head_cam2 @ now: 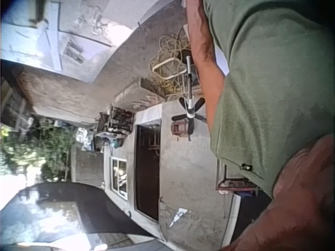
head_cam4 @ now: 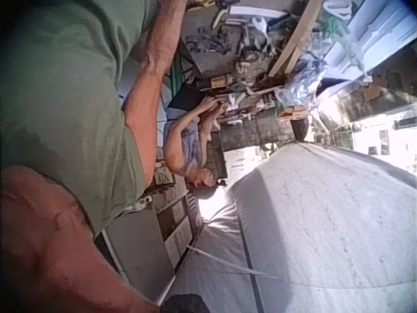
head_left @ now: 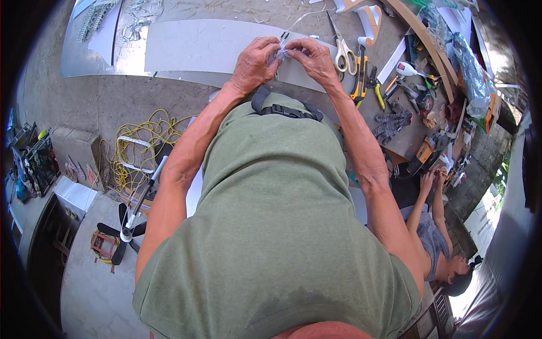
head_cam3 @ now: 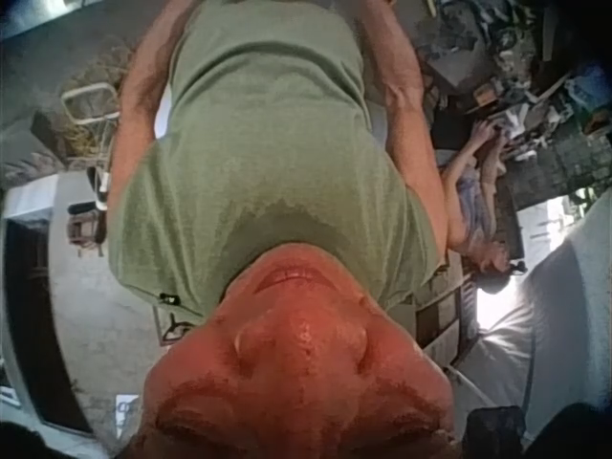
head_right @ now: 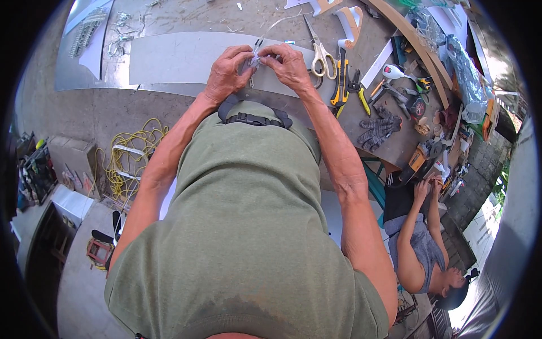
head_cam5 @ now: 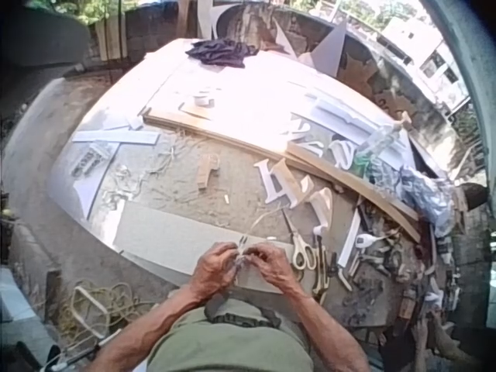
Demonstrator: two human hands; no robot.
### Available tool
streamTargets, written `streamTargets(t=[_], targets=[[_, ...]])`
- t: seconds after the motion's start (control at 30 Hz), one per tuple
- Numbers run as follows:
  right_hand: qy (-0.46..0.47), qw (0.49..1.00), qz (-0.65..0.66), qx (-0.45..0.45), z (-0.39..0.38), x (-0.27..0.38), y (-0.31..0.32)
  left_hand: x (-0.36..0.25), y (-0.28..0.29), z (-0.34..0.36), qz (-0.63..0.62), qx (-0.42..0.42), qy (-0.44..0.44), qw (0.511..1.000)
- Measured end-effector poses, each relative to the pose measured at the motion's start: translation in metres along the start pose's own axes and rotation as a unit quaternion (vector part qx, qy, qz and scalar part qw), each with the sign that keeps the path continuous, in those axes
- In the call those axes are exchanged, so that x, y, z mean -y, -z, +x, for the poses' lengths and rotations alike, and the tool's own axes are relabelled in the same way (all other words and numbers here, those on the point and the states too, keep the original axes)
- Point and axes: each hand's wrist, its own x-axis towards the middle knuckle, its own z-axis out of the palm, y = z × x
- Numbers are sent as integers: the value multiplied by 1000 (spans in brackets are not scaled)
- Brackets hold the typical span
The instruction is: Cutting out and preparing plastic/foam letter shapes for a sign, including applying adhesive backing and small components.
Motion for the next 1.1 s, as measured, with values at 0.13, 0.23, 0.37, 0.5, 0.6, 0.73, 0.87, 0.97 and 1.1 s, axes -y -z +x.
streamTargets(t=[0.13,0.23,0.37,0.5,0.6,0.73,0.87,0.97,1.1], targets=[[7,1000,-15,-13,-3,-3,0,0,0,2,4,0,2,1000],[20,1000,4,-22,-4,-5,-2,0,-1,2,15,-3,0,1000],[24,999,0,-23,-5,-6,-3,0,-1,2,17,-4,-1,1000],[59,997,19,-38,-5,-7,-4,0,-2,1,13,-3,5,1000],[59,998,13,-24,-5,-5,-2,0,-2,1,14,-5,7,1000],[84,996,-41,2,-4,-2,0,-1,-3,1,16,-8,5,1000],[116,991,-68,8,-3,2,0,-2,-3,0,11,-7,11,1000],[155,979,-129,8,-2,4,0,-1,-3,0,14,-9,9,1000],[166,978,-128,15,0,3,1,0,-4,0,14,-12,4,1000]])
